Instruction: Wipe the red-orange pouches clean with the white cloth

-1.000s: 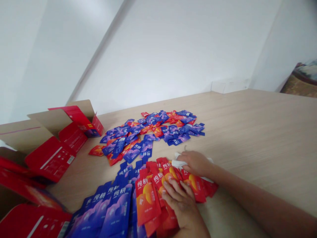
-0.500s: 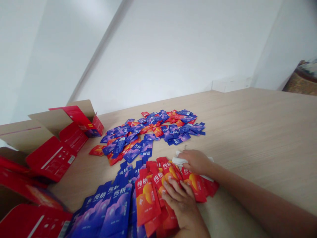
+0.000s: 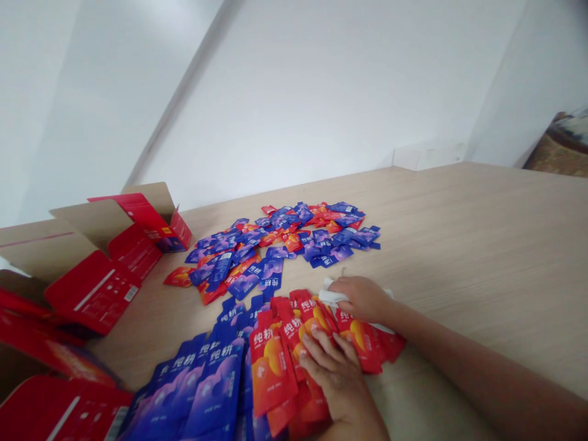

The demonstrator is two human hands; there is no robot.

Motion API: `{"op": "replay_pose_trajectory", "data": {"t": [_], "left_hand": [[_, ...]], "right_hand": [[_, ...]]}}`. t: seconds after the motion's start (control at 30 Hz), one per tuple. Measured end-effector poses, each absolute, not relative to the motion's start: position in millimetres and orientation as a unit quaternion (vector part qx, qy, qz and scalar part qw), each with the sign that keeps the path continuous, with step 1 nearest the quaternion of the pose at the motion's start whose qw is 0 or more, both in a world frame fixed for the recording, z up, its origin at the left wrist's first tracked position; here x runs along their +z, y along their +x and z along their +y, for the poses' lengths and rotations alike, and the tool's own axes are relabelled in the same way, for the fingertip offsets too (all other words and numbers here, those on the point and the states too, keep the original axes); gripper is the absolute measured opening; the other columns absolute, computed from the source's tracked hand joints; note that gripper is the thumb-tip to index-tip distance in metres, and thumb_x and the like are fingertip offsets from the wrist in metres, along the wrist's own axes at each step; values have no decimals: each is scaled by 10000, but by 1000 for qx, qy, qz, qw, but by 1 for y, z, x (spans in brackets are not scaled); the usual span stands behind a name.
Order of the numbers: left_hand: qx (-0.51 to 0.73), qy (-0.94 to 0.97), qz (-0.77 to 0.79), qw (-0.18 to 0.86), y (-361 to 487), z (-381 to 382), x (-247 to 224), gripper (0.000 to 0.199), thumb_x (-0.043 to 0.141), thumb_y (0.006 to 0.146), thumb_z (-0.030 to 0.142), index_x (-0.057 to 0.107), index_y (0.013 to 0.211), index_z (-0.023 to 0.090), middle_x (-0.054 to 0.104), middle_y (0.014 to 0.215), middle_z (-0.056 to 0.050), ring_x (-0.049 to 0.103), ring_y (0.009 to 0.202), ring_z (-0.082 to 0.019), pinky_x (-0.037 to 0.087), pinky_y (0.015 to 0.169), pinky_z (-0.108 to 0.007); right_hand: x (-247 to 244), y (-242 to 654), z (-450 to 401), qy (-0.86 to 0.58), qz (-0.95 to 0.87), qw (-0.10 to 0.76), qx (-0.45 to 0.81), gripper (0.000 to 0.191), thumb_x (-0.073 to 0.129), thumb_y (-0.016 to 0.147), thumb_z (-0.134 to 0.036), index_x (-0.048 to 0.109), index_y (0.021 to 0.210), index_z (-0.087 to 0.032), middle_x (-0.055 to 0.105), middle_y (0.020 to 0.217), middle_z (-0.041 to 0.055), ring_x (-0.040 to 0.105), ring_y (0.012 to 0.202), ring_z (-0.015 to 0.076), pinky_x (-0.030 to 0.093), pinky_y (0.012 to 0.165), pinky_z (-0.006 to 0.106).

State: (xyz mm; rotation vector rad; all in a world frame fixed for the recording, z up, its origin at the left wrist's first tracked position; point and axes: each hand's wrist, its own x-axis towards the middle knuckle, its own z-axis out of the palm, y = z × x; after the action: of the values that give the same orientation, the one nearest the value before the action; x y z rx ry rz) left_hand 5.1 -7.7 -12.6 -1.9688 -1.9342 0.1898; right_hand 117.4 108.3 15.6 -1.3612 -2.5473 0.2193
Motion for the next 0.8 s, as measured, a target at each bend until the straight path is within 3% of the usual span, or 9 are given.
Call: {"op": "replay_pose_trajectory", "data": {"t": [0.17, 0.33, 0.5, 0.6, 0.7, 0.8], "left_hand": [[64, -704, -685, 178, 5, -8, -12, 364, 470, 868, 105, 635, 1165, 235, 519, 1304, -217, 445, 1189, -419, 351, 915, -686], [70, -703, -686, 173, 5, -8, -14, 385, 462, 864, 78, 629, 1170, 242, 515, 1313, -208, 447, 1193, -407, 340, 921, -695], [67, -700, -685, 189, 4, -8, -14, 385, 463, 863, 75, 629, 1170, 237, 519, 1302, -221, 457, 1182, -412, 347, 915, -692], [71, -700, -681, 201, 4, -9, -13, 375, 470, 861, 79, 638, 1157, 235, 529, 1291, -222, 464, 1175, -414, 364, 910, -679], [71, -704, -677, 202, 4, -10, -12, 374, 469, 858, 75, 637, 1157, 225, 528, 1289, -228, 465, 1175, -414, 361, 910, -682], [69, -706, -679, 190, 4, -9, -13, 378, 460, 858, 71, 631, 1162, 218, 528, 1292, -229, 467, 1177, -410, 351, 909, -694]], "right_hand": [[25, 120, 102, -490, -844, 204, 73, 295, 511, 754, -197, 602, 1034, -189, 641, 963, 55, 559, 864, 204, 377, 772, 292], [18, 105, 95, -485, -838, 224, 117, 258, 529, 744, -191, 614, 987, -199, 645, 946, 49, 563, 852, 200, 387, 770, 290], [10, 100, 101, -532, -741, 387, 136, 263, 475, 820, -211, 575, 1062, -197, 647, 1017, 69, 574, 915, 200, 415, 817, 291], [19, 109, 104, -551, -700, 436, 126, 226, 435, 877, -287, 574, 1031, -198, 657, 966, 69, 586, 861, 202, 432, 765, 285], [35, 124, 107, -573, -702, 413, 93, 231, 412, 892, -303, 581, 1005, -194, 662, 923, 64, 586, 816, 197, 421, 717, 275], [48, 138, 107, -528, -788, 307, 80, 206, 469, 840, -271, 609, 971, -195, 668, 921, 56, 587, 812, 196, 401, 719, 273]]}}
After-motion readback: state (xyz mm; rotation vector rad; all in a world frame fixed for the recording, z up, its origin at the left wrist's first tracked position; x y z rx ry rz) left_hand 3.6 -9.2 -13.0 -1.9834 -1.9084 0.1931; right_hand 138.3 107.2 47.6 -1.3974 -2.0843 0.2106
